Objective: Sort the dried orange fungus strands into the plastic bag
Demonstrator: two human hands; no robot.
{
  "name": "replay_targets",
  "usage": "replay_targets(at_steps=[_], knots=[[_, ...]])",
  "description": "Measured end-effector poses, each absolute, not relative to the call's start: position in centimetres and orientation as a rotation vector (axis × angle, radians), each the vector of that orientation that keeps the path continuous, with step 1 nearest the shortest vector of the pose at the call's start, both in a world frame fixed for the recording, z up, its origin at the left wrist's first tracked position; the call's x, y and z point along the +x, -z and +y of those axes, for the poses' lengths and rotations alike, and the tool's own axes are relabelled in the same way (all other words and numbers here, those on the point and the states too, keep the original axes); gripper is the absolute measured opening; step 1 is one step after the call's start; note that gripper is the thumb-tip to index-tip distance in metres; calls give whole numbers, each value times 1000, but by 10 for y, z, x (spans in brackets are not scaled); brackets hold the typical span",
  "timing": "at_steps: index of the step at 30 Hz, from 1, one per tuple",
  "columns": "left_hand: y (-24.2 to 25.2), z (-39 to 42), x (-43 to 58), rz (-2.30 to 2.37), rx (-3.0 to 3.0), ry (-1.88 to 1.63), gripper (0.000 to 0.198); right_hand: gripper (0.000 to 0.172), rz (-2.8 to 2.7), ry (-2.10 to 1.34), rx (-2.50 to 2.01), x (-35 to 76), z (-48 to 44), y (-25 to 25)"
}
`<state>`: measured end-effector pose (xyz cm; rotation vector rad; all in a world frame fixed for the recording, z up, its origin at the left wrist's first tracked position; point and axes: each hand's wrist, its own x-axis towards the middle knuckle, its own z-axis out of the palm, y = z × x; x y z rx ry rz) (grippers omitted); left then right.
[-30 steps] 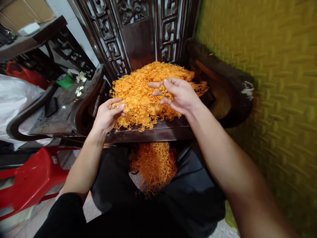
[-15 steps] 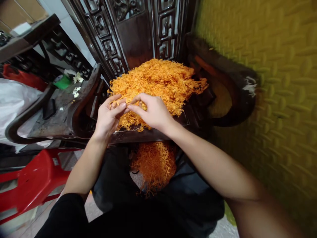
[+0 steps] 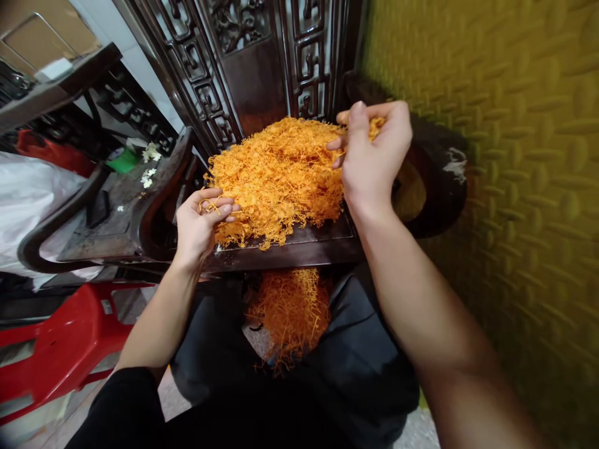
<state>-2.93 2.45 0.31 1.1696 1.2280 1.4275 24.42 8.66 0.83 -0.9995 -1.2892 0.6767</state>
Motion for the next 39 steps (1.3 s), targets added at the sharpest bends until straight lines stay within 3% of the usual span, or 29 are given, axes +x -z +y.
replay_targets(at_steps=[2, 5, 13, 14, 17, 19, 24, 28, 32, 36, 39], knots=[[-3, 23, -30, 1218, 1193, -1391, 44, 26, -1134, -694, -970, 242, 85, -4], [-2, 20, -29, 1209, 1230, -1336, 43, 25, -1350, -805, -962, 224, 70, 0], [-2, 20, -21, 1227, 1158, -1283, 46, 68, -2113, -493, -1001, 200, 46, 1], [-3, 20, -20, 1232, 1135, -1281, 46, 64, -2137, -437, -1037, 198, 45, 1], [-5, 21, -16, 1235, 1092, -1284, 48, 26, -2156, -372, -1114, 192, 43, 1], [-5, 21, -15, 1221, 1094, -1287, 51, 15, -2063, -476, -1076, 189, 43, 0], [-3, 20, -10, 1099, 1118, -1205, 68, 21, -1783, -886, -914, 183, 45, 0], [-2, 21, -9, 1085, 1130, -1209, 78, 24, -1775, -946, -901, 172, 42, 5], [-9, 20, -16, 1066, 1126, -1107, 76, 20, -1736, -935, -951, 166, 44, 9], [-9, 20, -30, 1122, 1156, -854, 60, 24, -1268, -956, -987, 196, 70, 5], [-1, 28, -39, 1165, 1160, -1010, 56, 30, -1077, -1094, -952, 221, 86, 1]])
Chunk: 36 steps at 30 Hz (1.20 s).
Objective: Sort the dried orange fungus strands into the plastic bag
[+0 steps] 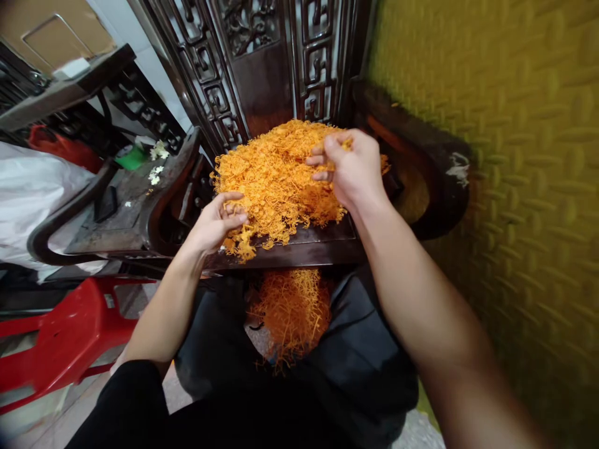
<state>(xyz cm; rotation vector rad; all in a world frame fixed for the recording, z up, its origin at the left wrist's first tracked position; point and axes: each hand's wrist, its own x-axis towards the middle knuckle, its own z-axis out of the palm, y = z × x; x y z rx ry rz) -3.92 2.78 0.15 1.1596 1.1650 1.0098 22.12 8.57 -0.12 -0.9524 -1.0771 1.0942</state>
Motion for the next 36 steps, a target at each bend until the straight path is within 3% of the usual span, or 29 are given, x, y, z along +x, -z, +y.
replay_targets(at_steps=[3, 6, 10, 16, 19, 26, 31, 36], knots=[[7, 38, -44, 1118, 1242, -1239, 61, 31, -1155, -1353, -938, 217, 78, 2], [13, 43, -43, 1081, 1374, -1348, 66, 21, -1325, -1482, -954, 190, 57, 6], [13, 41, -38, 1094, 1460, -1418, 68, 31, -1740, -1237, -1050, 161, 36, 10], [6, 32, -31, 1097, 1438, -1281, 72, 25, -1790, -950, -1039, 158, 36, 14], [1, 29, -32, 1130, 1354, -1083, 78, 26, -1770, -925, -1088, 160, 34, 12], [-12, 32, -36, 1203, 1345, -1094, 55, 21, -1491, -1107, -1174, 160, 40, 14], [-8, 33, -43, 1206, 1225, -1137, 54, 24, -1150, -810, -1173, 200, 77, 16], [4, 40, -33, 1121, 1001, -1328, 59, 19, -1513, -944, -1085, 197, 55, 10]])
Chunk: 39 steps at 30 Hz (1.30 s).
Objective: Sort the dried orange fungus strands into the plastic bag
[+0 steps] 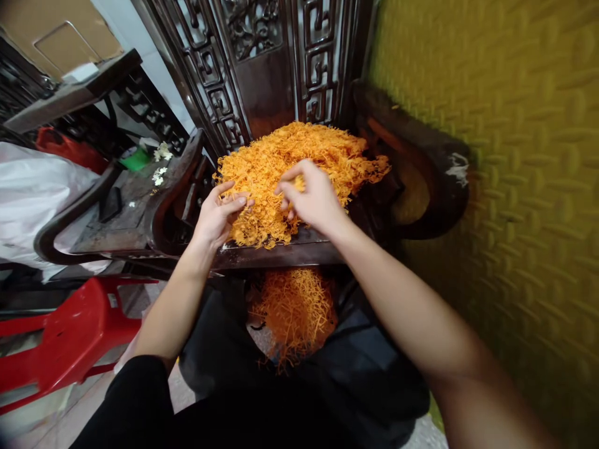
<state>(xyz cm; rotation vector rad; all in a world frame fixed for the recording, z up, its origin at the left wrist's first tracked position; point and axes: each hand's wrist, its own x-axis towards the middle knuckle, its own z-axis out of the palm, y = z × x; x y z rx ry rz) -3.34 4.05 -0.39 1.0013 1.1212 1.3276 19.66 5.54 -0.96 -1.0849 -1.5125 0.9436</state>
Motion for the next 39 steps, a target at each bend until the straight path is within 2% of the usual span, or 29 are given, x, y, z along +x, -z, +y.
replay_targets(at_steps=[2, 5, 10, 13, 16, 20, 22, 26, 28, 31, 33, 35, 37, 39], knots=[[7, 42, -29, 1097, 962, -1336, 60, 17, -1742, -978, -1067, 183, 40, 7], [8, 41, -23, 1027, 952, -1370, 59, 24, -1916, -1038, -1147, 168, 29, 8], [6, 33, -7, 974, 998, -1371, 45, 36, -1803, -1075, -1105, 157, 29, 19], [6, 31, -2, 1007, 1083, -1315, 39, 31, -1729, -995, -1119, 155, 31, 21], [7, 36, -11, 1087, 1156, -1277, 50, 25, -1655, -1080, -1094, 160, 33, 18], [5, 45, -40, 1332, 1333, -1187, 70, 43, -1485, -1479, -1129, 171, 32, 10], [-2, 42, -50, 1483, 1555, -1233, 62, 46, -1488, -1639, -1119, 176, 30, 6], [-21, 22, -44, 1622, 1934, -1410, 27, 41, -1583, -1665, -1136, 178, 27, 5], [-23, 13, -33, 1574, 1943, -1296, 24, 34, -1613, -1645, -1125, 176, 26, 7], [-15, 12, -24, 1398, 1818, -1022, 39, 28, -1683, -1585, -1119, 172, 25, 8], [-7, 19, -27, 1285, 1717, -977, 44, 26, -1697, -1577, -1128, 171, 25, 7], [-1, 29, -34, 1291, 1695, -1110, 35, 24, -1694, -1608, -1139, 171, 26, 7], [2, 35, -43, 1375, 1787, -1286, 17, 24, -1727, -1630, -1149, 174, 27, 7], [2, 37, -47, 1385, 1914, -1288, 17, 24, -1785, -1614, -1170, 178, 29, 9]])
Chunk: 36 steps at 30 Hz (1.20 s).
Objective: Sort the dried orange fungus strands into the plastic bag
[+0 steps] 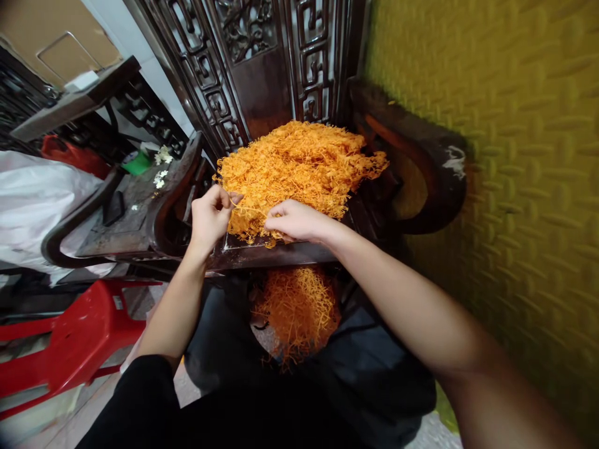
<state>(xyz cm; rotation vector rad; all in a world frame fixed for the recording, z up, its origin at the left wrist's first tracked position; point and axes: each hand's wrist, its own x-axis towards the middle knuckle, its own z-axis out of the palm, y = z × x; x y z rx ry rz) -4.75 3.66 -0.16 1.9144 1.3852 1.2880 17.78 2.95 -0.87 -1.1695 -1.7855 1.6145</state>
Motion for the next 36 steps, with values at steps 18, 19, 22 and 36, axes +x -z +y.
replay_targets(at_steps=[18, 19, 22, 36], knots=[[14, 30, -22, 1061, 1444, -1267, 28, 50, -1783, -1748, -935, 181, 29, 4], [16, 31, -21, 1091, 1433, -1316, 29, 52, -1719, -1784, -920, 181, 29, 5], [22, 33, -16, 1116, 1394, -1357, 32, 57, -1585, -1831, -862, 175, 27, 7], [23, 59, -2, 1289, 1181, -1822, 27, 40, -1419, -1671, -911, 130, 31, -2]])
